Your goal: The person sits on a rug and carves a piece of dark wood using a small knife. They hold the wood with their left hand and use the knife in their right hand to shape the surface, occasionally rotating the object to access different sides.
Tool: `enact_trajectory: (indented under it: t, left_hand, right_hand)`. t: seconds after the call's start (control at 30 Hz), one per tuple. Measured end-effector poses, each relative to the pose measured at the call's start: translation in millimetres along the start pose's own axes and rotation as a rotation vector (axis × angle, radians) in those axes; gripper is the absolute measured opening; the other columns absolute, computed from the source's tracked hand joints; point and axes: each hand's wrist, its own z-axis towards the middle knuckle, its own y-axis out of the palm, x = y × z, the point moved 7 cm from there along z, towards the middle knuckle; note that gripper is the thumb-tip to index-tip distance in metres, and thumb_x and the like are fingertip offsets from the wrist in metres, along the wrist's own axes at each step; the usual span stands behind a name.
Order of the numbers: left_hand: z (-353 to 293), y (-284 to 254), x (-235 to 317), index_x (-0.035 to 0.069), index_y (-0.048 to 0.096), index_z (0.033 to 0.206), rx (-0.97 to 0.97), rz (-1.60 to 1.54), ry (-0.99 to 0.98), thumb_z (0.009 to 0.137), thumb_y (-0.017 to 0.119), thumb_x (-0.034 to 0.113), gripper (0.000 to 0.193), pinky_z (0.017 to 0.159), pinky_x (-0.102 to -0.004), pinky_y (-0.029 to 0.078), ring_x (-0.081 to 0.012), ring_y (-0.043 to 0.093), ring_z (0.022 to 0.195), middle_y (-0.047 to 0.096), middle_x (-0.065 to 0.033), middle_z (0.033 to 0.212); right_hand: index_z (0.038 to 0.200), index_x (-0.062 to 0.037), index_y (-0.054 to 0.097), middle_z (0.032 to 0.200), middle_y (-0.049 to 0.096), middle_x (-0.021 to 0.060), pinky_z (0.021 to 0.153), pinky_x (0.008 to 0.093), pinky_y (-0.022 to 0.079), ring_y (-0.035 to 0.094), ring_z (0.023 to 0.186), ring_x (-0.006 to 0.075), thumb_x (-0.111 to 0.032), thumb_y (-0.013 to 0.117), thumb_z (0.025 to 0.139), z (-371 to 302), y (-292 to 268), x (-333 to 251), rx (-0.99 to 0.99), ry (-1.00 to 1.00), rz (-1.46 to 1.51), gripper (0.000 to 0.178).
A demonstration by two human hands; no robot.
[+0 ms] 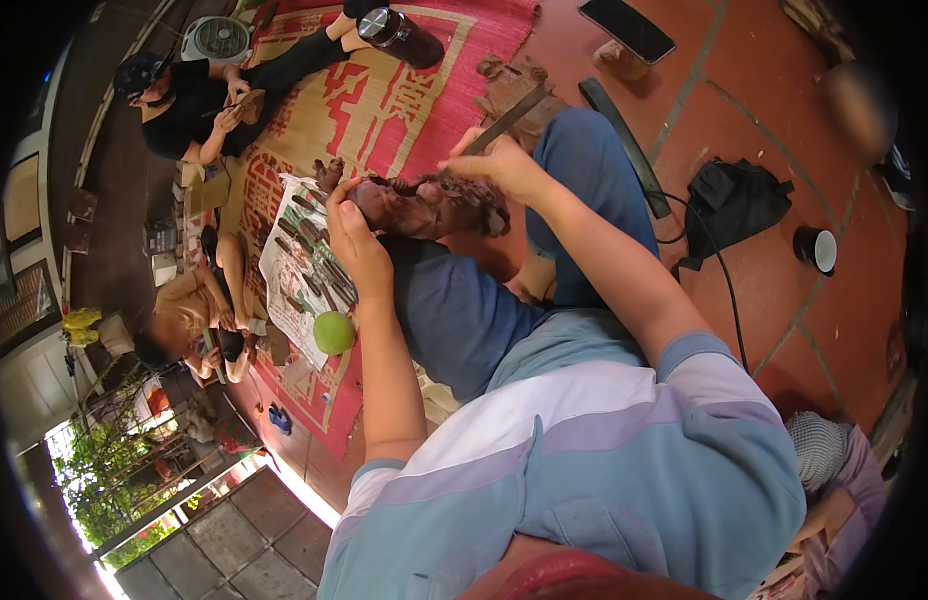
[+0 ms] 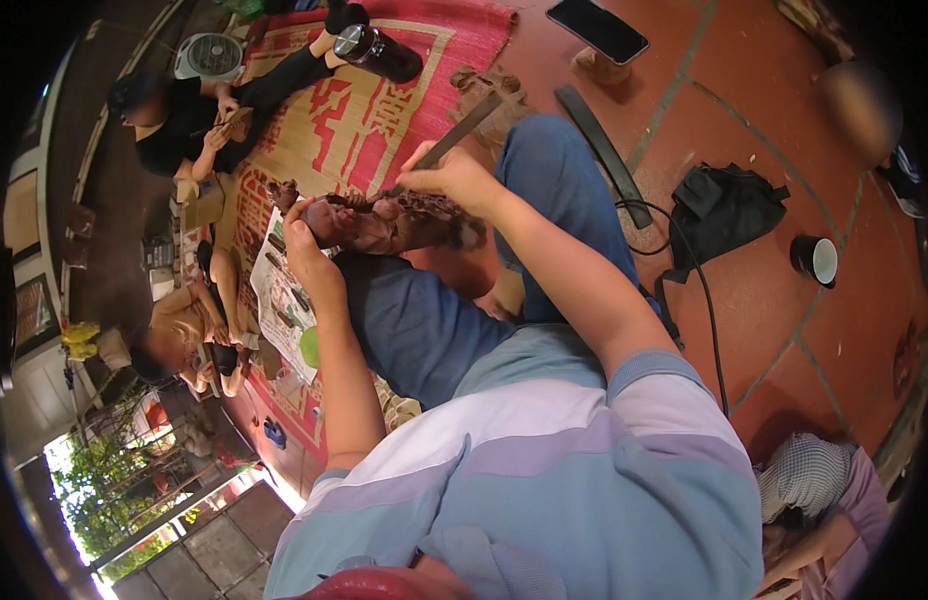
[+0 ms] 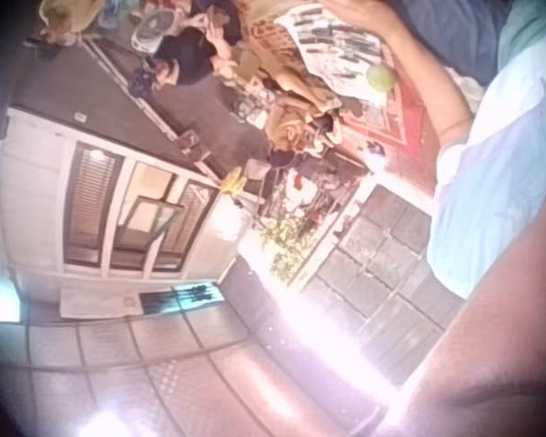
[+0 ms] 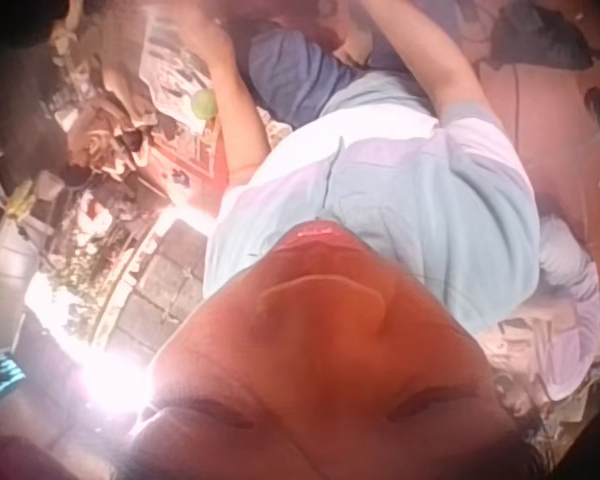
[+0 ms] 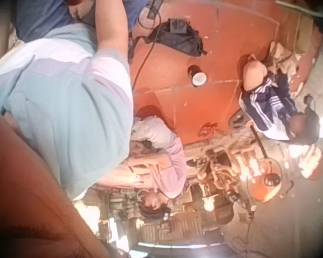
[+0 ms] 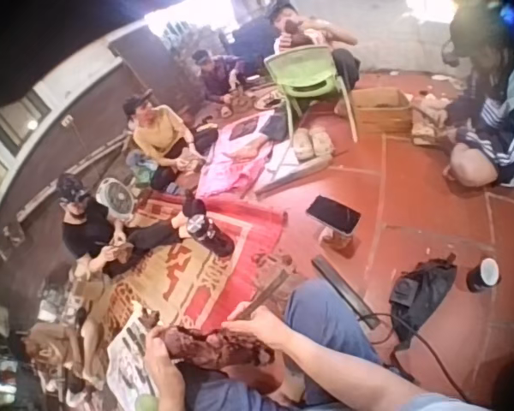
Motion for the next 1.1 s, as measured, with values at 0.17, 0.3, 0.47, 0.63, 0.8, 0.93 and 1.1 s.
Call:
enact_trajectory:
  t: [0.17, 0.3, 0.47, 0.63, 0.8, 0.93, 1.1]
  left_hand:
    - [-10, 2, -3, -0.002, 0.057, 0.107, -0.003, -0.033, -0.057, 0.096, 0.036, 0.031, 0.041, 0.09, -0.0305, 0.038, -0.0215, 0.054, 0.098, 0.059, -0.012, 0.104]
    - [-4, -4, 0, -0.001, 0.058, 0.108, 0.018, -0.028, -0.004, 0.096, 0.036, 0.031, 0.04, 0.091, -0.0307, 0.038, -0.0215, 0.054, 0.099, 0.059, -0.0121, 0.105]
    - [3, -2, 7, -0.001, 0.058, 0.109, 0.031, 0.003, 0.033, 0.096, 0.036, 0.031, 0.041, 0.093, -0.0313, 0.038, -0.022, 0.054, 0.102, 0.059, -0.0122, 0.107]
    - [1, -3, 2, -0.001, 0.058, 0.109, 0.014, -0.032, -0.014, 0.096, 0.036, 0.03, 0.041, 0.095, -0.0321, 0.037, -0.0228, 0.054, 0.104, 0.059, -0.0125, 0.108]
    - [2, -3, 4, -0.001, 0.059, 0.109, 0.024, 0.01, 0.009, 0.096, 0.036, 0.031, 0.041, 0.095, -0.0327, 0.037, -0.0236, 0.054, 0.105, 0.06, -0.0129, 0.108]
    - [1, -5, 2, -0.001, 0.059, 0.109, 0.029, 0.025, 0.018, 0.096, 0.036, 0.032, 0.042, 0.095, -0.0325, 0.037, -0.0236, 0.054, 0.105, 0.06, -0.0132, 0.108]
    - [2, -2, 5, -0.002, 0.059, 0.108, 0.031, -0.045, -0.031, 0.096, 0.035, 0.032, 0.043, 0.094, -0.0323, 0.037, -0.0234, 0.054, 0.103, 0.06, -0.0132, 0.106]
  right_hand:
    - [0.089, -0.0039, 0.058, 0.088, 0.064, 0.0054, 0.074, 0.0265, 0.052, 0.063, 0.086, 0.0139, -0.008, 0.069, 0.082, -14, -11, 10, 0.156, 0.114, 0.153, 0.014]
    - [0.086, -0.0039, 0.06, 0.083, 0.064, 0.0043, 0.07, 0.0231, 0.047, 0.061, 0.079, 0.0109, -0.006, 0.071, 0.08, -13, 21, -14, -0.098, -0.046, -0.01, 0.013]
    - [0.089, -0.004, 0.06, 0.083, 0.064, 0.0043, 0.069, 0.0235, 0.048, 0.062, 0.079, 0.0109, -0.006, 0.071, 0.08, 2, 10, -9, -0.127, -0.004, 0.0, 0.014]
    - [0.09, -0.0036, 0.059, 0.088, 0.063, 0.0043, 0.071, 0.0237, 0.052, 0.062, 0.08, 0.0128, -0.007, 0.07, 0.081, -4, -3, 6, 0.032, 0.061, 0.213, 0.014]
    - [0.09, -0.004, 0.059, 0.088, 0.062, 0.0038, 0.069, 0.0225, 0.051, 0.062, 0.079, 0.0117, -0.009, 0.071, 0.081, -1, 0, -2, -0.01, -0.007, -0.019, 0.015]
    - [0.09, -0.0044, 0.06, 0.084, 0.062, 0.0025, 0.067, 0.0226, 0.05, 0.06, 0.08, 0.0101, -0.01, 0.071, 0.081, -1, 7, -13, -0.027, 0.003, 0.022, 0.015]
    - [0.094, -0.0045, 0.059, 0.086, 0.06, 0.0023, 0.066, 0.0226, 0.05, 0.06, 0.081, 0.0108, -0.011, 0.07, 0.081, 11, -4, -7, 0.055, 0.103, 0.021, 0.018]
